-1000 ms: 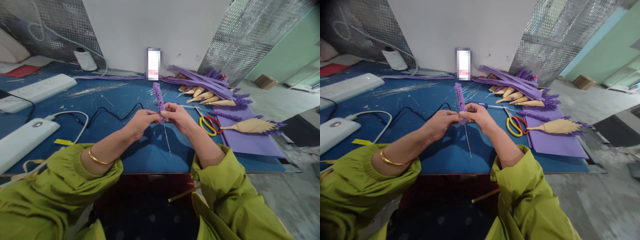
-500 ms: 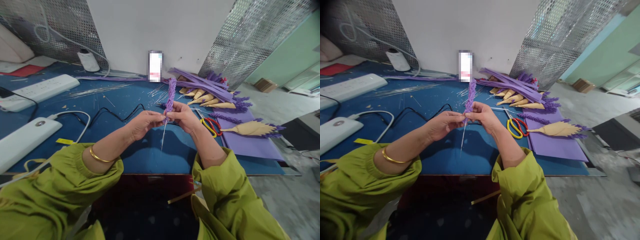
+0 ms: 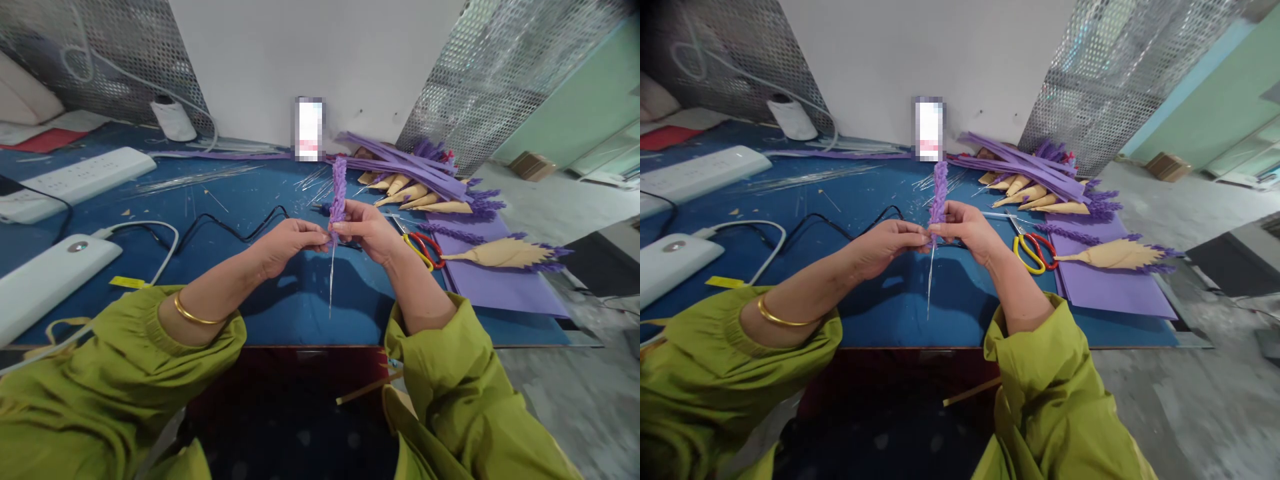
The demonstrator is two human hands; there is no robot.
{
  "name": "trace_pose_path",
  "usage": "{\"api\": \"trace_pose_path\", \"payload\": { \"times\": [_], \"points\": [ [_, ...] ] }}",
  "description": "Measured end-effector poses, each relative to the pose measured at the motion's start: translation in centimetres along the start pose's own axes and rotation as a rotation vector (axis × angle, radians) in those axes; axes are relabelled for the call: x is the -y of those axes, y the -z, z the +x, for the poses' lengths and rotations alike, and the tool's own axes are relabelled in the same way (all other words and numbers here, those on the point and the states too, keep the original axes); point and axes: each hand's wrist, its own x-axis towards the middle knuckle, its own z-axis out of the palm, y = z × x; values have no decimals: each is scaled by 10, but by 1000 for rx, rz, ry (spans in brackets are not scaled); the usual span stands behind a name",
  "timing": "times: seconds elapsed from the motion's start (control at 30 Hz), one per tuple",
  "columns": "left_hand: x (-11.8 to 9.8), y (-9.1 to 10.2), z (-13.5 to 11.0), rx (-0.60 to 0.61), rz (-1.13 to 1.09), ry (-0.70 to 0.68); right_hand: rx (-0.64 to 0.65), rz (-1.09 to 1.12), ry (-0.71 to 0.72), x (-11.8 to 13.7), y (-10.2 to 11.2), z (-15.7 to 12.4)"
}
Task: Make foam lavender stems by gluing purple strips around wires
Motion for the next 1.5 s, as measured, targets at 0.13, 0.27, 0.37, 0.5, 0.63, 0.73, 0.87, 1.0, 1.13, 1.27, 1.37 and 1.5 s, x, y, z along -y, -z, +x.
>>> {"api": "trace_pose_path", "payload": {
  "times": [0.13,0.27,0.37,0.5,0.63,0.73,0.87,1.0,1.13,1.27,1.37,1.5],
  "points": [
    [-3,-1,-1,-5,82,-33,48,-22,-8,1,2,-1],
    [-6,-2,-2,-31,122,-30,36,-83,-2,1,2,-1],
    [-5,-3,-2,-56,120,-9,16,-117,6,1,0,-1],
    [0,-3,-2,-105,81,14,-33,-142,27,-1,-4,0],
    [5,-5,-1,-159,32,27,-113,-190,39,-3,-8,2],
    [6,-6,0,-175,27,29,-174,-221,53,-6,-8,4],
    [3,-5,1,-191,-15,30,-242,-202,52,-10,-7,6],
    [1,-8,-3,-211,20,-16,-350,-219,57,-11,-10,7],
    [4,-14,-6,-279,128,-105,-382,-196,47,-12,-18,7],
    [5,-19,-8,-402,353,-210,-404,-169,66,-16,-26,6],
    [4,-22,-8,-467,483,-233,-450,-166,83,-19,-30,6],
    [4,-21,-8,-476,418,-236,-419,-133,79,-18,-31,5]
  ]
}}
